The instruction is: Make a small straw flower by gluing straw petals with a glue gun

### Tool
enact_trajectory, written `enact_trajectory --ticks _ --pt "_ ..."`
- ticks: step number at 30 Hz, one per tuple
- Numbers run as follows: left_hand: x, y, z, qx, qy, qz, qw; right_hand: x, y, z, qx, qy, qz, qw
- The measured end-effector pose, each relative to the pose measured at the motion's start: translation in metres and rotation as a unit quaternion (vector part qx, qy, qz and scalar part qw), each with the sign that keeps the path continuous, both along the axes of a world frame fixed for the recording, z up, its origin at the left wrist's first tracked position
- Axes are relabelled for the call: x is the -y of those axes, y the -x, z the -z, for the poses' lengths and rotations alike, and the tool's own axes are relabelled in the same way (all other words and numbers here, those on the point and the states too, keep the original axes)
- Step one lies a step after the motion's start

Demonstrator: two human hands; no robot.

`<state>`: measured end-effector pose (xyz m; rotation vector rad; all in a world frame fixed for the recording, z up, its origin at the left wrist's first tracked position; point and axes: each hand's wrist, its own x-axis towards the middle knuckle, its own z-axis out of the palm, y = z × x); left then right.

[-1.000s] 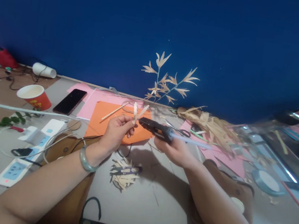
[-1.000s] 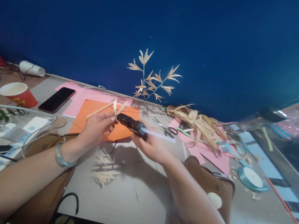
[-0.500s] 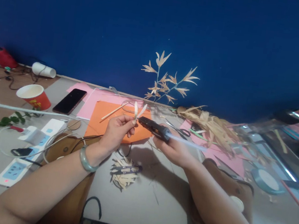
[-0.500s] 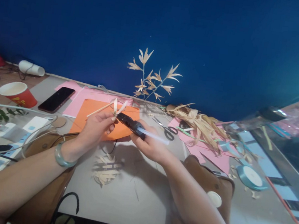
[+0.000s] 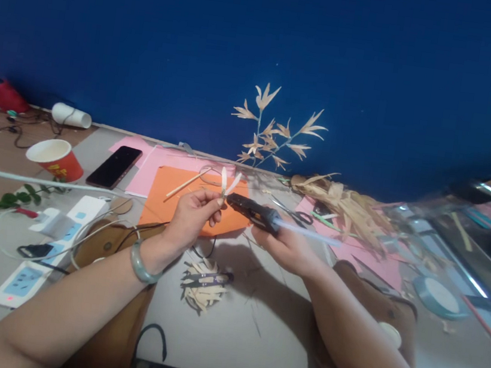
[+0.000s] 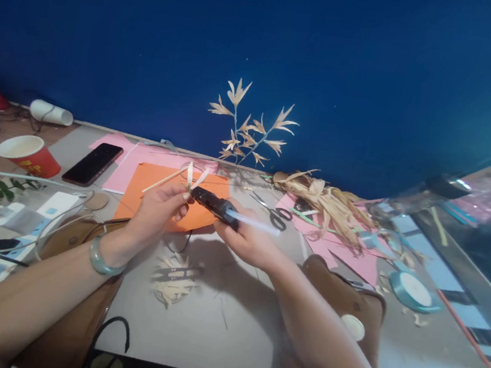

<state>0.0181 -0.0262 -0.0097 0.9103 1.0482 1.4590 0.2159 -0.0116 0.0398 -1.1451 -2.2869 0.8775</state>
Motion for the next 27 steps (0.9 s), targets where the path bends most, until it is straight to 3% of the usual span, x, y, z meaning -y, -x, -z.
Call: enact_trajectory --ticks 27 --pt "-0.0021 0.0000 0.0058 0.010 -0.008 0.000 1.000 0.0012 -0.0009 -0.0058 0.028 0.046 0.019 0.998"
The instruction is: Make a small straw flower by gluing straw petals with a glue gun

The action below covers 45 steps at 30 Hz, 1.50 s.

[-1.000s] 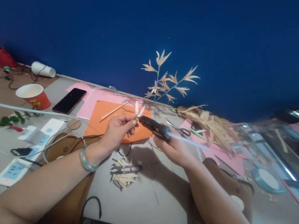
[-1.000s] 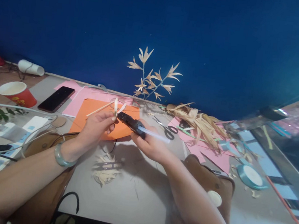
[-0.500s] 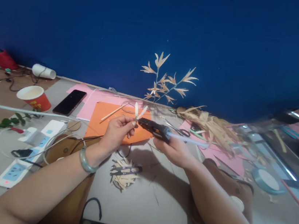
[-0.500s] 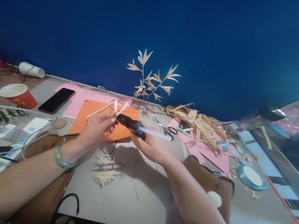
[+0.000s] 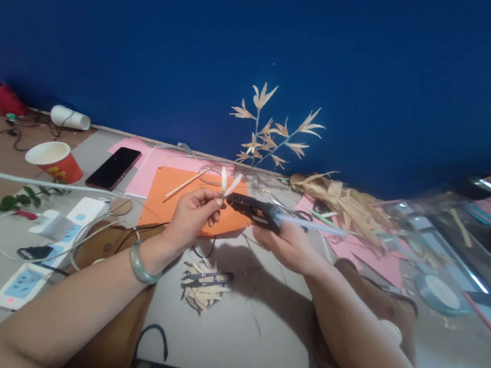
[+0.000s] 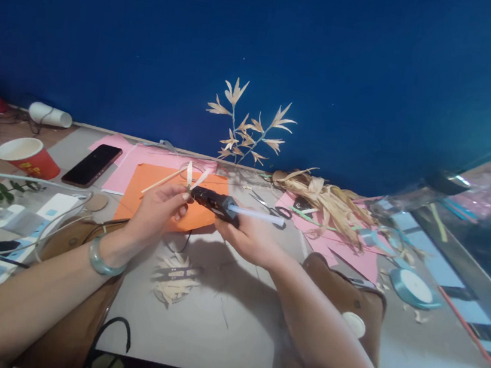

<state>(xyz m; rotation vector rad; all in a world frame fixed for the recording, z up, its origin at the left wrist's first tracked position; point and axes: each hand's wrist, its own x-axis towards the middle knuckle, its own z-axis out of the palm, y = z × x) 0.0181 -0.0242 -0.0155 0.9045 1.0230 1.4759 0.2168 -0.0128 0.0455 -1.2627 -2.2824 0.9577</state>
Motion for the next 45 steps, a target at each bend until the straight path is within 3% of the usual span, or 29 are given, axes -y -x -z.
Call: enact_trajectory --ticks 7,13,25,45 --pt "0.0002 0.0004 0.0001 -0.009 -0.006 0.010 1.000 0.0000 -0.0010 0.0008 -0.001 0.000 0.024 1.000" --pt "0.0012 0.0001 -0.0017 -0.016 -0.003 0.004 1.000 0.0007 -0.0011 -0.0034 -0.015 -0.007 -0.012 1.000" --pt "0.0002 0.0002 0.0003 -0.015 -0.001 0.016 1.000 -0.0007 -0.0016 -0.0049 -0.031 0.007 0.001 0.999" --pt "0.0015 -0.0019 -0.0020 -0.006 0.000 0.012 1.000 -0.0053 -0.0066 -0.0060 -0.027 0.029 -0.032 0.999"
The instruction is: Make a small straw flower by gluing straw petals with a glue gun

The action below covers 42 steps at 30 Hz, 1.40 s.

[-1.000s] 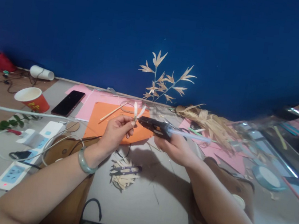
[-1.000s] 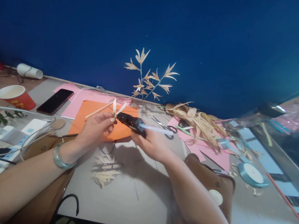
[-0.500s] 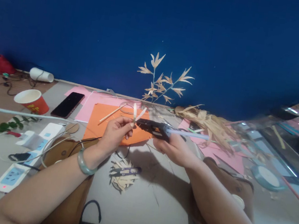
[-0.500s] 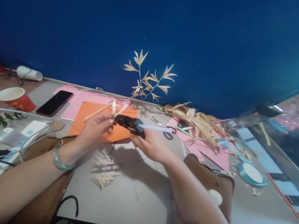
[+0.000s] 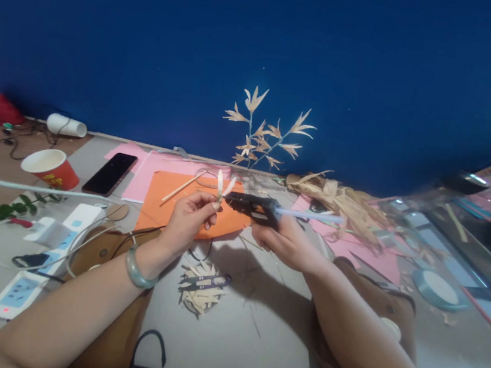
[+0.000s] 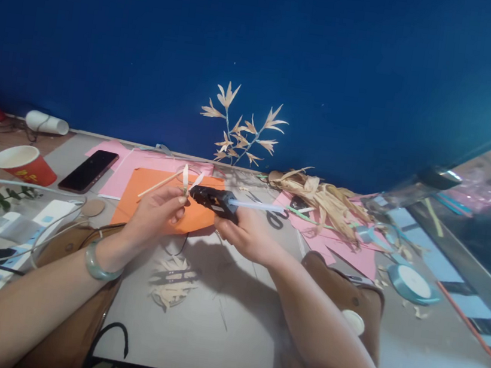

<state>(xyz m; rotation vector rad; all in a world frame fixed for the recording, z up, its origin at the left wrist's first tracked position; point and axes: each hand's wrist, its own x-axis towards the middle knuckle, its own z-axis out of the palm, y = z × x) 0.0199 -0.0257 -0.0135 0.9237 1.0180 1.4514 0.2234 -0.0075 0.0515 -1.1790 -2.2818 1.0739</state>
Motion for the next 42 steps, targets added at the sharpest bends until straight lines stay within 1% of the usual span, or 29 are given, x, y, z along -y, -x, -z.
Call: enact_trajectory --ticks 8,13,19,26,31,36,42 --pt "0.0006 0.0000 -0.0025 0.000 0.009 -0.002 1.000 0.0008 -0.0020 -0.0037 0.024 -0.006 -0.010 1.000" --pt "0.0007 -0.0009 -0.0020 0.006 0.005 -0.007 1.000 0.0004 -0.0016 -0.0047 0.035 -0.009 -0.005 0.999" --pt "0.0003 -0.0013 -0.0026 0.018 0.001 -0.004 1.000 0.0008 -0.0009 -0.0039 0.018 -0.012 -0.015 1.000" --pt "0.0002 -0.0004 -0.0015 0.008 -0.002 -0.002 1.000 0.0007 -0.0015 0.0000 -0.005 -0.011 -0.023 1.000" --pt "0.0007 -0.0005 -0.0018 0.014 -0.004 -0.002 1.000 0.0027 -0.0011 -0.0010 -0.002 -0.009 -0.022 1.000" --pt "0.0016 -0.0007 -0.0034 0.012 0.004 0.004 1.000 0.0024 -0.0002 -0.0017 -0.009 -0.029 -0.014 0.999" --pt "0.0011 -0.0002 -0.0007 0.023 -0.007 0.003 1.000 0.0029 -0.0011 -0.0047 0.009 -0.022 -0.025 0.999"
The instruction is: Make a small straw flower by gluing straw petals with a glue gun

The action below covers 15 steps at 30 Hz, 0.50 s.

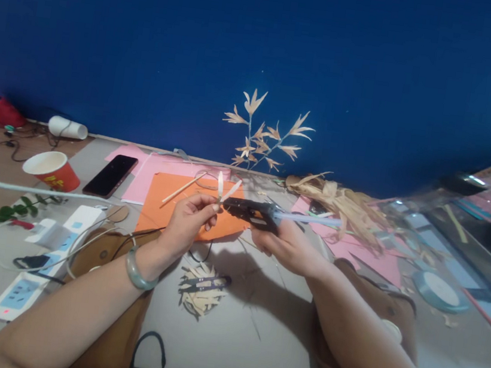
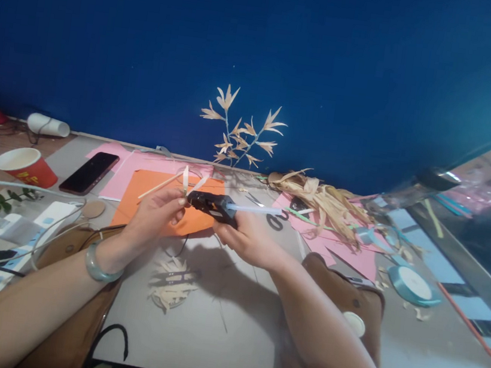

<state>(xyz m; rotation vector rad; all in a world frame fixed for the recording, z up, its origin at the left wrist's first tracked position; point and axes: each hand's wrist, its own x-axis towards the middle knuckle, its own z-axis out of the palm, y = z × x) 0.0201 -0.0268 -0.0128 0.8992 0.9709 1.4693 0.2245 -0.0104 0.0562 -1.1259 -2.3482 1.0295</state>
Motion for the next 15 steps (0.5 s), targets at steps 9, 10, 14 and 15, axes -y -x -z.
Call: enact_trajectory --ticks 9,10,14,15 --pt "-0.0006 0.0005 0.0020 -0.004 -0.009 0.001 1.000 0.0019 0.0025 -0.0041 -0.024 0.002 -0.002 1.000" --pt "-0.0007 0.0004 0.0018 -0.006 -0.010 0.001 1.000 0.0017 0.0017 -0.0044 -0.026 0.005 -0.002 1.000" --pt "-0.0009 0.0002 0.0011 -0.012 -0.009 -0.004 1.000 0.0005 -0.0009 0.0005 -0.086 0.034 0.027 0.995" --pt "-0.0009 0.0002 0.0012 -0.010 -0.007 -0.006 1.000 0.0004 -0.0001 0.0034 -0.118 0.044 0.040 0.991"
